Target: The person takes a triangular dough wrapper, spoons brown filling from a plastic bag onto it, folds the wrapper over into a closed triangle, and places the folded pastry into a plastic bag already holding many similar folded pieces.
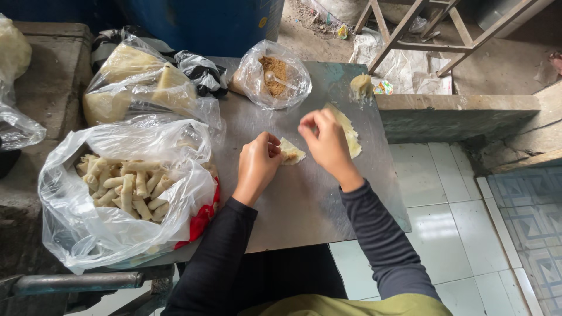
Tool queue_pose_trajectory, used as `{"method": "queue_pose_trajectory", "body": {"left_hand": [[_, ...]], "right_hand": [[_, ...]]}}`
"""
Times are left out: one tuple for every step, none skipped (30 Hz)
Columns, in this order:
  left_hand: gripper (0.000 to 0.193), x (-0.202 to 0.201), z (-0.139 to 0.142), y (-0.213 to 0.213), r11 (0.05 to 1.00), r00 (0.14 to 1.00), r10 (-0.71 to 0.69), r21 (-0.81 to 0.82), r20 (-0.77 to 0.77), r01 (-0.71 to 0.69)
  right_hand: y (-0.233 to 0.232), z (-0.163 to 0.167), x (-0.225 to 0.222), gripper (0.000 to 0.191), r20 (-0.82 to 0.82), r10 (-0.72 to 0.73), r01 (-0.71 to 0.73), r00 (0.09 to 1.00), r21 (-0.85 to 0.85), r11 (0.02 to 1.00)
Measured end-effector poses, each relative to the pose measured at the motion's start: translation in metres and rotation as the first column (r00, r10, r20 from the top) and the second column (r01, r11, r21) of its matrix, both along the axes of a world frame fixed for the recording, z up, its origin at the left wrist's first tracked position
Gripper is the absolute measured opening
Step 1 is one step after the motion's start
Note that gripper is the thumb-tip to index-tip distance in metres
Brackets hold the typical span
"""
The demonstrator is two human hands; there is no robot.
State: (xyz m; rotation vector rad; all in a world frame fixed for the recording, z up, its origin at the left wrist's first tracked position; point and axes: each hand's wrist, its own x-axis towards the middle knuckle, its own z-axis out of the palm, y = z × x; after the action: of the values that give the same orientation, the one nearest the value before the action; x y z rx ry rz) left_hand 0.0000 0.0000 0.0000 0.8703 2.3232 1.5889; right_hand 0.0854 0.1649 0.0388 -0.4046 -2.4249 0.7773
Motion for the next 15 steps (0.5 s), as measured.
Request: {"method": "queue_pose_trajectory", "body": {"left_hand": [[0.021,0.001,0.000,0.001,1.000,1.000,0.002,-0.004,-0.021,-0.002],[0.020,0.002,0.000,0.001,1.000,0.999,0.008,-0.004,-0.042,-0.008],[0.019,0.003,0.000,0.001,1.000,0.998,0.016,-0.003,-0.064,-0.016],[0.018,0.003,0.000,0.001,1.000,0.996,0.026,-0.002,-0.088,-0.027],[0.017,0.004,0.000,0.001,1.000,0.995,0.028,-0.003,-0.093,-0.029],[0.015,0.004,0.000,0.001,1.000,0.995,0.030,-0.003,-0.099,-0.031],[0.014,0.004,0.001,0.001,0.999,0.994,0.032,-0.003,-0.107,-0.032],[0.014,0.004,0.001,0.001,0.999,0.993,0.034,-0.003,-0.112,-0.035],[0.013,0.004,0.002,0.001,0.999,0.992,0.036,-0.002,-0.117,-0.036],[0.013,0.005,0.002,0.001,0.999,0.992,0.038,-0.003,-0.122,-0.038],[0.015,0.006,0.002,0.001,0.999,0.993,0.040,-0.010,-0.113,-0.041],[0.016,0.007,0.002,0.001,0.999,0.994,0.042,-0.017,-0.105,-0.044],[0.018,0.008,0.003,0.002,0.999,0.994,0.046,-0.024,-0.098,-0.048],[0.018,0.008,0.003,0.002,0.999,0.991,0.042,-0.019,-0.124,-0.045],[0.018,0.009,0.003,0.002,0.999,0.988,0.039,-0.014,-0.150,-0.042]], "right_hand": [[-0.003,-0.003,0.012,0.013,0.086,-0.016,0.017,0.996,-0.012,1.000],[-0.005,-0.006,0.021,0.014,0.172,-0.031,0.035,0.985,-0.022,0.999],[-0.008,-0.009,0.028,0.016,0.186,-0.040,0.037,0.982,0.021,0.999],[-0.010,-0.013,0.033,0.018,0.198,-0.047,0.035,0.979,0.064,0.997],[-0.012,-0.015,0.036,0.020,0.209,-0.054,0.032,0.976,0.105,0.994],[-0.013,-0.018,0.036,0.019,0.214,-0.048,0.028,0.976,0.097,0.995],[-0.015,-0.021,0.035,0.019,0.217,-0.043,0.024,0.975,0.089,0.996],[-0.016,-0.023,0.034,0.019,0.220,-0.040,0.023,0.975,0.081,0.996],[-0.017,-0.025,0.033,0.017,0.236,-0.038,0.021,0.971,0.075,0.997],[-0.017,-0.027,0.032,0.015,0.253,-0.035,0.019,0.967,0.068,0.998],[-0.017,-0.029,0.032,0.013,0.270,-0.032,0.016,0.962,0.062,0.998],[-0.017,-0.030,0.032,0.012,0.260,-0.028,0.015,0.965,0.054,0.998],[-0.017,-0.031,0.032,0.012,0.251,-0.024,0.013,0.968,0.047,0.999],[-0.017,-0.032,0.032,0.012,0.242,-0.019,0.010,0.970,0.038,0.999],[-0.017,-0.034,0.033,0.014,0.200,-0.016,0.005,0.980,0.055,0.998]]}}
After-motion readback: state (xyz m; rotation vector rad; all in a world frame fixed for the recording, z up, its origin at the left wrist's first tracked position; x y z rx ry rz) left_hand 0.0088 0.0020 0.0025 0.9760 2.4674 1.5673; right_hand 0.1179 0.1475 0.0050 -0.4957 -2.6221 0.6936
